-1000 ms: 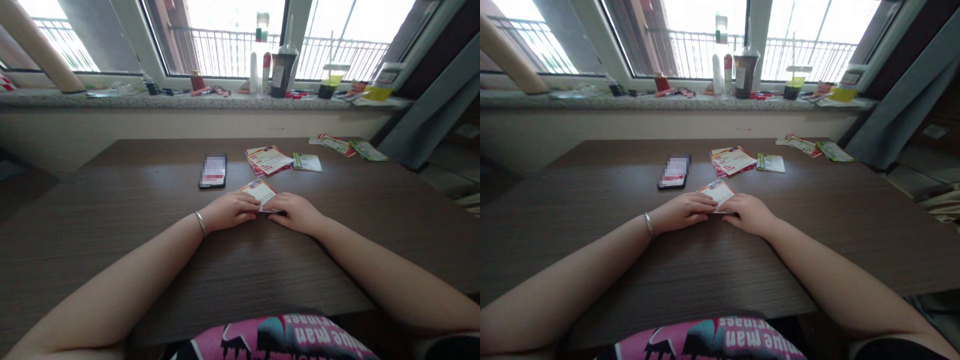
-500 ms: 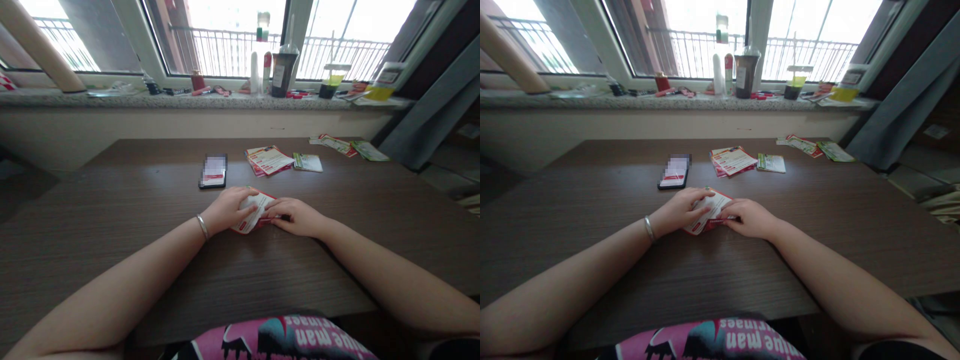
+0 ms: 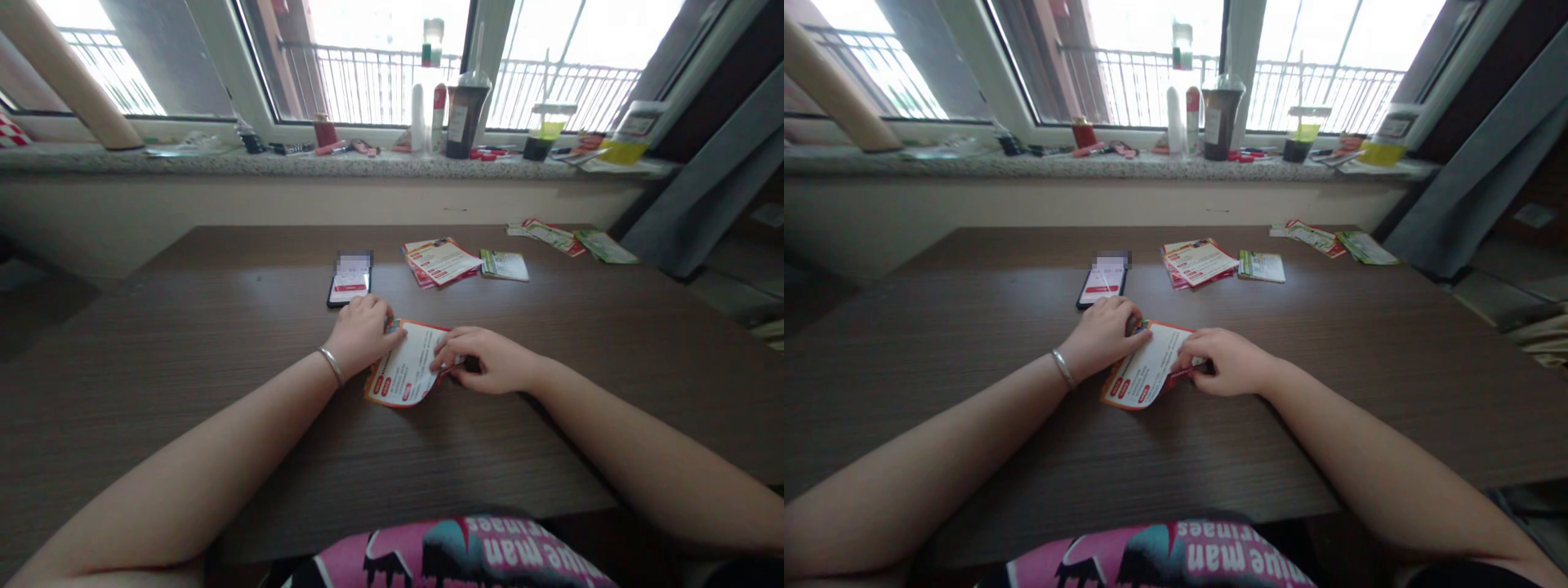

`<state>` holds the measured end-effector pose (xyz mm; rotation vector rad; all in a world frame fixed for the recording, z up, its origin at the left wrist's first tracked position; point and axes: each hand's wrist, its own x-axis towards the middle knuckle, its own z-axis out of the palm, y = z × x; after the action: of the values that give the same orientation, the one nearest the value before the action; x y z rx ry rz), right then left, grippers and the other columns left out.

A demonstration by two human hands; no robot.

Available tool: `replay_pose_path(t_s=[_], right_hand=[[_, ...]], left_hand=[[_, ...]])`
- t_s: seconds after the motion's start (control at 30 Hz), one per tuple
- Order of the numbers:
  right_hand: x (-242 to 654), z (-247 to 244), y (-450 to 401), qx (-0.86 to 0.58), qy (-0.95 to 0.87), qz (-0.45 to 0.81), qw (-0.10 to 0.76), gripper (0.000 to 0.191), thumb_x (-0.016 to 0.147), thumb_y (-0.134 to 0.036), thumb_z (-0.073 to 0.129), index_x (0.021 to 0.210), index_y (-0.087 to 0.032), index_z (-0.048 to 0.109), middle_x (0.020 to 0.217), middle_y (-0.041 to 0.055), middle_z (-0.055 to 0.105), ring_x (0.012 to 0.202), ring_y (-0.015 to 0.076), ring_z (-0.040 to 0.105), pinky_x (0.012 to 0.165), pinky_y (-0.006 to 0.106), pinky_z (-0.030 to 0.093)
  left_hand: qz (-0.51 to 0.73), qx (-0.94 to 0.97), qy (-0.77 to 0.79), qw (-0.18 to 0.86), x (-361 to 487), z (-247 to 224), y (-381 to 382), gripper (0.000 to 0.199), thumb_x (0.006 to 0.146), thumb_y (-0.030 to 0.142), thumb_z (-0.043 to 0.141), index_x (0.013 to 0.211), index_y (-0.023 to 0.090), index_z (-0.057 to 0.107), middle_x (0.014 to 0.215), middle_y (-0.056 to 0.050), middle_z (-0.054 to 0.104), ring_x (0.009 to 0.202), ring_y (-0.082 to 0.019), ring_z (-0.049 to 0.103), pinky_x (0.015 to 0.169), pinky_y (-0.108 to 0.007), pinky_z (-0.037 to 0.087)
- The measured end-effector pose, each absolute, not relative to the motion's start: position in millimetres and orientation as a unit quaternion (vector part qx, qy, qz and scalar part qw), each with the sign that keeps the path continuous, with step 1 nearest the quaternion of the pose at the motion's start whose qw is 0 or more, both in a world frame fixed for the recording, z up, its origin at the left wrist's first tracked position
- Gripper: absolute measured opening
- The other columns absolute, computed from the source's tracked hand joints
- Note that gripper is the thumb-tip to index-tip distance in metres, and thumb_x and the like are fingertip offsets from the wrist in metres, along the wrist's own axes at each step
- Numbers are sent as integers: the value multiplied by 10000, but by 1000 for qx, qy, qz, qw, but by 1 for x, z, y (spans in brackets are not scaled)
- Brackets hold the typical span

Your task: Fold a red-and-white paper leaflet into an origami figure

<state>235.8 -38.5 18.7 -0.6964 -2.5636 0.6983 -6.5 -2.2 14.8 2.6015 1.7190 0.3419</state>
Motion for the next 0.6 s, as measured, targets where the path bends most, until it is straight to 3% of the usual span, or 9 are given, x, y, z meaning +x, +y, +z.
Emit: replay_pose_path(t_s=[0.2,0.37,0.6], right_hand=[[236,21,-41,-257,-916,241,191,323,726,-57,552,995,-169,691,928,73,690,882,179,627,833,327,493],[236,22,-42,-266,-915,236,192,272,759,-91,546,976,-166,693,928,85,682,888,192,625,829,342,492],[236,24,-43,-265,-917,236,184,268,756,-88,542,968,-177,679,928,74,677,898,192,621,835,335,492]], left_hand=[[94,820,565,13,-7,16,0,370,789,534,577,867,174,618,975,-103,601,966,-280,530,841,-386,424],[100,817,567,16,-5,14,-2,402,798,519,576,991,168,612,1046,-107,594,1014,-279,514,879,-382,414],[122,823,554,31,-5,11,-2,382,798,489,572,987,161,617,1069,-123,589,1024,-298,511,901,-416,418]])
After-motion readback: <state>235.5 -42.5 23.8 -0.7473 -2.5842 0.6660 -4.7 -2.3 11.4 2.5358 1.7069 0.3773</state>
